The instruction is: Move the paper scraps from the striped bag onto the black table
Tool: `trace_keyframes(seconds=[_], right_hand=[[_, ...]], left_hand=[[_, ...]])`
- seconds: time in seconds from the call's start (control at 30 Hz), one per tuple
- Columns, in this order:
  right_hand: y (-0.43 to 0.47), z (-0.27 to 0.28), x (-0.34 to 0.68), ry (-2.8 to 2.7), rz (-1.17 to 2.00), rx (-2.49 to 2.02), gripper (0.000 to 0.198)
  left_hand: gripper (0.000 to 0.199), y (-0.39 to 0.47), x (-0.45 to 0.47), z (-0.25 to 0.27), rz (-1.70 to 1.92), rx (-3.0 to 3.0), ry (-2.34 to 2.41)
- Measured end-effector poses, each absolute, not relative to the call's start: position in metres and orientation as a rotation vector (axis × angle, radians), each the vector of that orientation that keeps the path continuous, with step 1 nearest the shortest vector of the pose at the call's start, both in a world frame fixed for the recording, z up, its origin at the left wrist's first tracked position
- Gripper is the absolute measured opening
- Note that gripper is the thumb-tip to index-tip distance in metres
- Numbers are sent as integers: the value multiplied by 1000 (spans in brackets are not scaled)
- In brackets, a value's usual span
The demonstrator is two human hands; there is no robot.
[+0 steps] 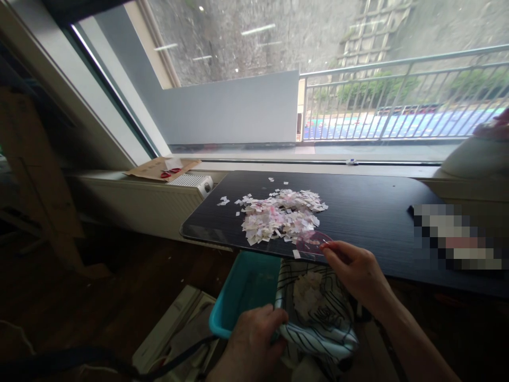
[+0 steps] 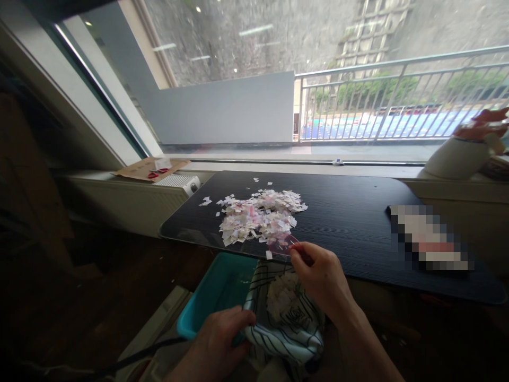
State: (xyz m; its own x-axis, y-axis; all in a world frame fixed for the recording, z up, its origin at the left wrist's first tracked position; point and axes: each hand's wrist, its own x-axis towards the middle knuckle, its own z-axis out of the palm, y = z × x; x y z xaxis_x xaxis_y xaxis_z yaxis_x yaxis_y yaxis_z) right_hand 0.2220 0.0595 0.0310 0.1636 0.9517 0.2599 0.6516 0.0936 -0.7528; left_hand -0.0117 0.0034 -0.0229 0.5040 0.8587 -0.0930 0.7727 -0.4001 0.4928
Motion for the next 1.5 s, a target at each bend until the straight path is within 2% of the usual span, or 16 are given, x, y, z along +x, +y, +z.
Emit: trace_keyframes(seconds=[0.63,1.03,1.23,1.5], right_hand=[[74,24,226,-1568,523,-1612,30],[72,27,228,-1551,449,-1627,30],[66,24,227,-1589,440,-1667,30],[60,20,220,-1616,462,-1555,29]], left_hand=[[35,4,-14,-22,225,2285,1364],[36,3,-14,-22,240,2280,1364],[30,5,-10,-19,118,2343,1362],[11,15,11,1,18,2546,1208]])
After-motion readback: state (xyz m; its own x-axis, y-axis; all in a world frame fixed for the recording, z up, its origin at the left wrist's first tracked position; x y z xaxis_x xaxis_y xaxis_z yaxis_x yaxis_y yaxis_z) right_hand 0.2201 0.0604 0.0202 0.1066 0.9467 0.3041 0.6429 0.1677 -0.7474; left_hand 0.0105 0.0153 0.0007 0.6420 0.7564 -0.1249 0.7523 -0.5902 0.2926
